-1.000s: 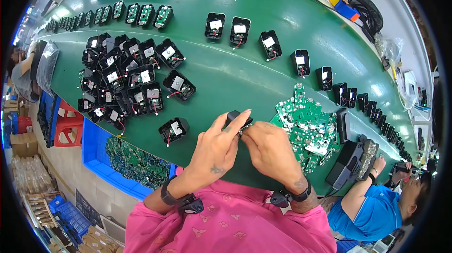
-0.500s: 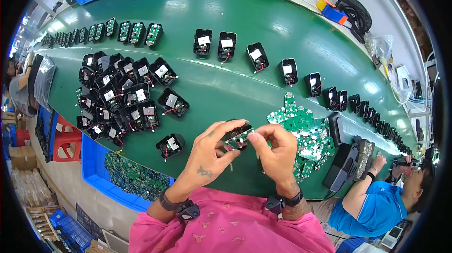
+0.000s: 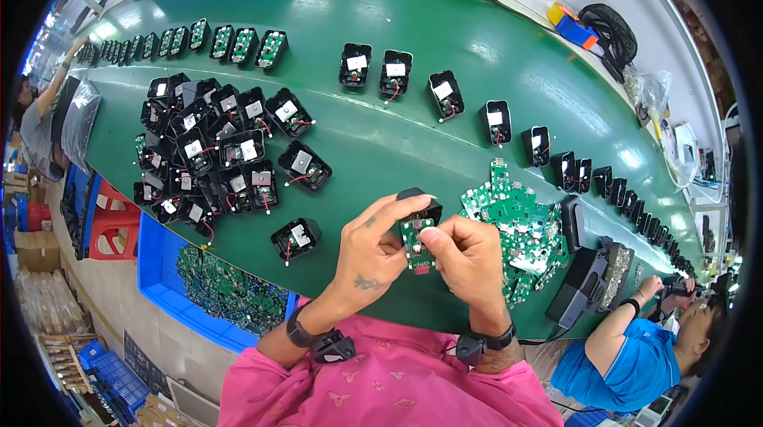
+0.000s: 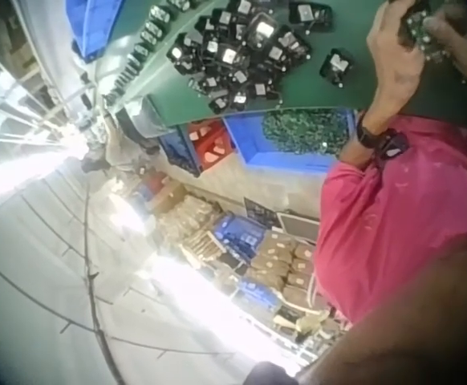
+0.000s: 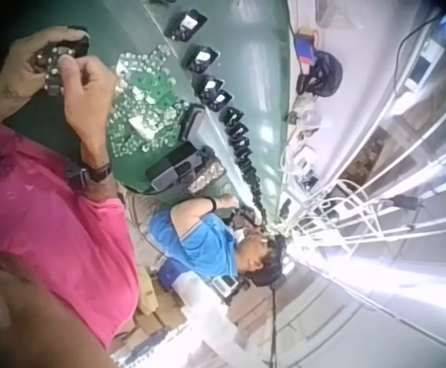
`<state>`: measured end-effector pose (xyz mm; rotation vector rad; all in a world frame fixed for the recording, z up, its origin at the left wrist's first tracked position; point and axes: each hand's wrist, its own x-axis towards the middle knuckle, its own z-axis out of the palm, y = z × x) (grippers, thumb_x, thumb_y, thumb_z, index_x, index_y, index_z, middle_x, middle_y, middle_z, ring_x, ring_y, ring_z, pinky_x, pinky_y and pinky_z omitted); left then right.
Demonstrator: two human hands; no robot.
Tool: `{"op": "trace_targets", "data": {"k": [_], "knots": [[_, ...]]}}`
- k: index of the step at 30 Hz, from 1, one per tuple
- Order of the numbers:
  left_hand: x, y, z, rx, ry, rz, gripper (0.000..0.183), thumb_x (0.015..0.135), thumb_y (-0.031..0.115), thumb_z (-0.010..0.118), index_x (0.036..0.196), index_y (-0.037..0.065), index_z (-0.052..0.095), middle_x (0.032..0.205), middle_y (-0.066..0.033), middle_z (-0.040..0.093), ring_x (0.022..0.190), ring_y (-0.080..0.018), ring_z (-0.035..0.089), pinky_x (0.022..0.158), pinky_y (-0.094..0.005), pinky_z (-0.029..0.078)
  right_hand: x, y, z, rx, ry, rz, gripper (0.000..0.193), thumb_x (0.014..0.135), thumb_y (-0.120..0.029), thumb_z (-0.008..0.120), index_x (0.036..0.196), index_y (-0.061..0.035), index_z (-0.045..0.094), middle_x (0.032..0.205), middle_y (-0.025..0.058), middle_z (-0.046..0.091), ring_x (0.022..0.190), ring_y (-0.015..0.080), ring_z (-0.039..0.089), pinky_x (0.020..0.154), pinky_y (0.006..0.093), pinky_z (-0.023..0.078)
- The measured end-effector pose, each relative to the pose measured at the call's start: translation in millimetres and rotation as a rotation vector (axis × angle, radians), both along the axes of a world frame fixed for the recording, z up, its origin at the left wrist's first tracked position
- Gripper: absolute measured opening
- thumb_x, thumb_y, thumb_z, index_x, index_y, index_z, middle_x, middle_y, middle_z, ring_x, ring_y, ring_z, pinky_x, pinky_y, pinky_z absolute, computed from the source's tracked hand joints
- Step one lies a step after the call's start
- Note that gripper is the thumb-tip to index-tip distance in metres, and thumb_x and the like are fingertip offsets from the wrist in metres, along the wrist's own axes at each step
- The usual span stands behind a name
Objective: The person assembles electronic devices by hand, picking up a black plastic housing and a green circuit board, fitting the board into the housing, and pressing them together. The person then places the assembled unit onto the green workbench and repeats the process.
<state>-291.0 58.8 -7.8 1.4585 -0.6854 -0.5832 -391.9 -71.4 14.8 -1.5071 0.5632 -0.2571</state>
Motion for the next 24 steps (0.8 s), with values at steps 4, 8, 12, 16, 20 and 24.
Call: {"op": "trace_targets", "data": {"k": [4, 8, 12, 16, 20, 24], "knots": [[5, -2, -6, 0.034, -0.119, 0.027, 0.052, 0.084, -0.012, 0.059, 0.131, 0.009, 0.062, 0.118, -0.0154, 0.065, 0.086, -0.0172, 0.069, 0.063, -0.0274, 0.056, 2, -1, 1, -0.323, -0.025, 0.079, 0.028, 0.095, -0.018, 0.066, 0.074, -0.0006, 0.062, 0.054, 0.0012, 0.056, 0.047, 0.0064, 0.049, 0.044, 0.0266, 0.036], [0, -5, -2, 0.072, -0.248, 0.122, 0.054, 0.084, -0.014, 0.054, 0.133, 0.009, 0.061, 0.115, -0.0181, 0.066, 0.088, -0.0212, 0.07, 0.071, -0.0303, 0.056, 0, -5, 3, -0.356, 0.052, 0.136, 0.029, 0.095, -0.017, 0.065, 0.072, -0.0003, 0.061, 0.055, 0.0026, 0.056, 0.048, 0.009, 0.051, 0.046, 0.0272, 0.037], [1, -8, 0, 0.055, -0.522, 0.259, 0.052, 0.082, -0.016, 0.052, 0.131, 0.002, 0.06, 0.114, -0.0142, 0.068, 0.082, -0.0075, 0.066, 0.063, -0.0231, 0.054, 6, -9, 7, -0.51, -0.005, 0.094, 0.027, 0.093, -0.015, 0.066, 0.072, -0.0002, 0.062, 0.054, 0.003, 0.055, 0.048, 0.0091, 0.048, 0.046, 0.0277, 0.036], [9, 4, 15, 0.072, 0.061, -0.028, 0.051, 0.086, -0.012, 0.051, 0.134, 0.005, 0.057, 0.117, -0.0161, 0.066, 0.089, -0.0191, 0.072, 0.069, -0.0293, 0.058, 3, -10, 3, -0.483, 0.008, 0.102, 0.026, 0.092, -0.015, 0.07, 0.073, -0.0001, 0.061, 0.054, 0.0082, 0.052, 0.045, 0.0149, 0.047, 0.045, 0.0308, 0.035], [8, 7, 16, -0.074, 0.276, -0.038, 0.041, 0.094, -0.004, 0.052, 0.134, 0.005, 0.055, 0.113, -0.0127, 0.066, 0.078, -0.0163, 0.071, 0.061, -0.0267, 0.059, 6, -4, 3, -0.524, 0.077, 0.051, 0.026, 0.09, -0.015, 0.07, 0.072, 0.0003, 0.06, 0.055, 0.0027, 0.055, 0.049, 0.0079, 0.046, 0.047, 0.0265, 0.035], [10, 5, 11, 0.029, 0.276, 0.012, 0.034, 0.099, 0.007, 0.054, 0.134, 0.005, 0.055, 0.107, -0.0125, 0.067, 0.071, -0.0159, 0.071, 0.054, -0.0248, 0.056, 9, 2, -5, -0.442, 0.074, -0.001, 0.017, 0.093, -0.015, 0.067, 0.099, 0.0009, 0.063, 0.07, 0.0059, 0.063, 0.056, 0.0092, 0.052, 0.053, 0.0251, 0.043]]}}
